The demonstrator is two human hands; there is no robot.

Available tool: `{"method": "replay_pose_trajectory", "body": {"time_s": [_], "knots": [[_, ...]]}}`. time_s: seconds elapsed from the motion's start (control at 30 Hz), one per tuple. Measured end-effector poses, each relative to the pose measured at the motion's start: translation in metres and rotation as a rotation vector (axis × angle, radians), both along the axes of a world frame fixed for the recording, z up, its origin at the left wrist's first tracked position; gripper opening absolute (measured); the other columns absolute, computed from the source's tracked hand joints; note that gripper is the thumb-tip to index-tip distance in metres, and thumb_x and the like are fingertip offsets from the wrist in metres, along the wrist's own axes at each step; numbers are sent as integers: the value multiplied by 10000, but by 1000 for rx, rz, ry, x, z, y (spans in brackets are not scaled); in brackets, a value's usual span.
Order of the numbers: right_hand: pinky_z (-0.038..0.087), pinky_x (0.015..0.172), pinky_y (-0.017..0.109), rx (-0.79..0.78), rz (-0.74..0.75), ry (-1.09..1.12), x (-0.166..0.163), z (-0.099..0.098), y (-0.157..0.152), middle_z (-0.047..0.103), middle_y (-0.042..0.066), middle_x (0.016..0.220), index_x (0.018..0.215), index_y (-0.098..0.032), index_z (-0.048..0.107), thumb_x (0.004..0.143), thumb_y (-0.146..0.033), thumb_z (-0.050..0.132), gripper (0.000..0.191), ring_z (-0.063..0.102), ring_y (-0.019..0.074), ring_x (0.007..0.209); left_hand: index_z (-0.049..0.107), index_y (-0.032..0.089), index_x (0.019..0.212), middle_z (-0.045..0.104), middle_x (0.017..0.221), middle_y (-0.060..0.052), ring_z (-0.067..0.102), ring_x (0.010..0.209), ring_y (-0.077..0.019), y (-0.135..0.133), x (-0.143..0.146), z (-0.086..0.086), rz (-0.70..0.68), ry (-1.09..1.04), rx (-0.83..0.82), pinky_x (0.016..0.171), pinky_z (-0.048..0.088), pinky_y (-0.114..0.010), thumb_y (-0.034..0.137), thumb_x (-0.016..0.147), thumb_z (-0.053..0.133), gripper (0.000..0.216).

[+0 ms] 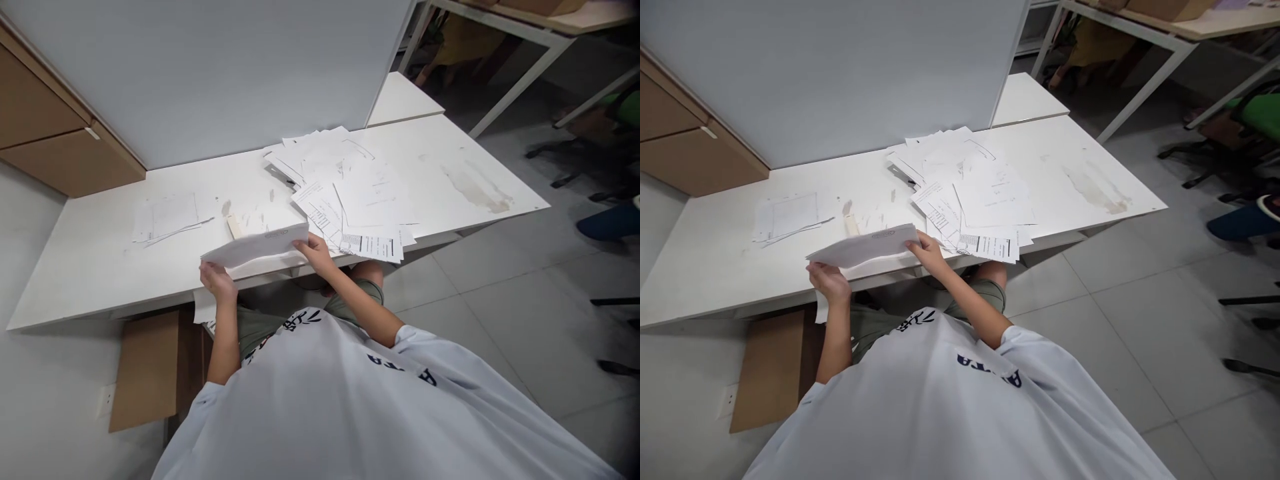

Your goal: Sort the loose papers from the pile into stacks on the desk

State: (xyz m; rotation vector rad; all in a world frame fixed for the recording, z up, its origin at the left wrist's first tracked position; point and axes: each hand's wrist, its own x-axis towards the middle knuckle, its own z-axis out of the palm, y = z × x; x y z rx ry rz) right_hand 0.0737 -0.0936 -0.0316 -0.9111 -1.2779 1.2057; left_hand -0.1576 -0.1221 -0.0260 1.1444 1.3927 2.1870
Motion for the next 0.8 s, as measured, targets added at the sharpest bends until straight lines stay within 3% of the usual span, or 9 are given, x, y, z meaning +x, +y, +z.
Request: {"method": "replay_pose_trajectory", "body": {"time_s": [0.13,0.27,0.37,0.47,0.63,0.8], "knots": [[495,902,386,-2,4,28,-2,5,2,714,47,988,944,-234,718,761,-580,694,392,624,251,988,542,173,994,602,790,-44,649,753,-192,9,6,7,162,120,125,847,511,-413,701,951,163,652],[501,852,375,-50,-12,29,-10,-3,-2,705,43,892,889,-228,705,749,-580,687,379,620,238,897,519,172,998,585,790,-48,621,722,-208,0,-4,-6,309,295,201,764,501,-408,729,920,186,654],[494,863,377,-36,83,11,-15,-2,-2,702,45,855,807,-228,701,794,-557,645,334,620,237,890,547,174,908,586,756,-43,600,689,-202,-7,-12,-20,316,367,175,689,477,-371,655,922,375,511],[491,881,367,-13,147,30,-16,8,1,702,43,897,866,-233,696,795,-544,652,322,617,238,935,542,182,869,576,745,-21,581,653,-178,-9,-18,-21,345,389,203,645,450,-337,557,881,559,376],[489,893,365,-48,81,56,-11,10,4,693,32,890,873,-233,672,728,-517,691,320,613,235,928,504,195,887,570,789,-15,601,713,-180,-11,-24,-11,258,373,174,699,473,-355,597,826,614,421],[496,863,377,-84,94,-18,-8,9,3,693,36,835,776,-230,668,728,-525,683,300,619,237,872,510,195,862,585,826,-28,620,778,-185,-30,-27,-21,215,258,-3,745,501,-360,602,809,649,434]]}}
